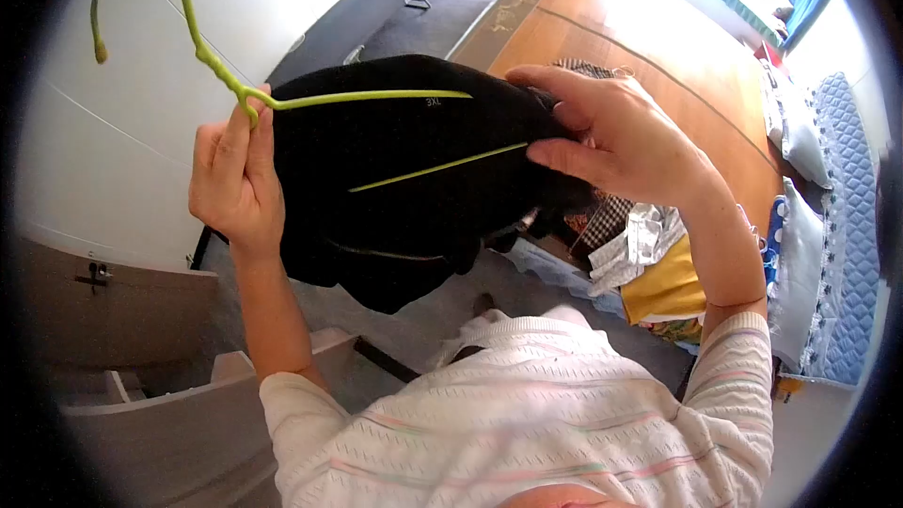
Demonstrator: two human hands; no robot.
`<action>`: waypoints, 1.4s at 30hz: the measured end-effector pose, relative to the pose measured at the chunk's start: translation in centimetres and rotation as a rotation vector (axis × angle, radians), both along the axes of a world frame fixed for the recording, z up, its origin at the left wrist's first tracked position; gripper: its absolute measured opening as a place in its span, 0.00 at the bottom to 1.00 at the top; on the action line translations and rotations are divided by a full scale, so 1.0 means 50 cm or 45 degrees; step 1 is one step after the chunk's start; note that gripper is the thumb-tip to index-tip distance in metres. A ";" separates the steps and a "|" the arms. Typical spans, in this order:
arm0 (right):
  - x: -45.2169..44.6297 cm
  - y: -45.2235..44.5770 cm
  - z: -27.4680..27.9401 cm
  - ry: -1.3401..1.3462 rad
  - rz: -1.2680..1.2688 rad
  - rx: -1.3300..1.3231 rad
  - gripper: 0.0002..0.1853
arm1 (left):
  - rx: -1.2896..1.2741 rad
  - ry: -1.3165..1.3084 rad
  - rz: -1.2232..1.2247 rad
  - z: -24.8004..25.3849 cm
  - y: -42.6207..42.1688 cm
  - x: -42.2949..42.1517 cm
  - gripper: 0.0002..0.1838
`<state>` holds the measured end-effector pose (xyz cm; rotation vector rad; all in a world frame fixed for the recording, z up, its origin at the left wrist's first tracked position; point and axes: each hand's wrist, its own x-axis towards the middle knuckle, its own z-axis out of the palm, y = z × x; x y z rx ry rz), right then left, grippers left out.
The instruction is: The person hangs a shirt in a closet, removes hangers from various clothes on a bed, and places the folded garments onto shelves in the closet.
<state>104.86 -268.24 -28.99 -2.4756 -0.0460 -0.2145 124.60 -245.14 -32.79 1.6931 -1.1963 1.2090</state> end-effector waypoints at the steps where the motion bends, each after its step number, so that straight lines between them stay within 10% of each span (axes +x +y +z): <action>1: 0.007 0.008 -0.011 -0.089 -0.012 0.058 0.22 | -0.023 0.008 -0.018 -0.003 -0.005 -0.002 0.11; 6: 0.077 0.079 -0.048 -0.331 -0.089 0.376 0.14 | -0.001 0.063 0.031 -0.021 -0.022 -0.005 0.11; 14: 0.100 0.097 0.066 0.297 0.016 -0.735 0.13 | 0.045 -0.078 -0.232 -0.019 0.001 0.033 0.10; 27: 0.133 -0.076 -0.004 -0.344 -0.369 0.322 0.17 | 0.239 -0.222 -0.036 0.084 -0.279 0.198 0.09; 32: 0.028 -0.304 -0.129 -0.383 -0.665 0.803 0.13 | 0.420 0.434 -0.323 -0.068 -0.570 0.078 0.18; 33: 0.038 -0.387 -0.205 -0.768 -0.531 0.208 0.15 | 0.457 0.192 -0.330 -0.129 -0.612 0.089 0.16; 38: -0.119 -0.683 -0.451 -0.114 -1.250 0.606 0.17 | 0.826 0.741 -0.491 -0.481 -0.698 0.041 0.15; 42: -0.307 -0.931 -0.788 0.310 -1.394 -0.325 0.23 | 1.297 1.332 -0.338 -0.759 -0.588 -0.066 0.14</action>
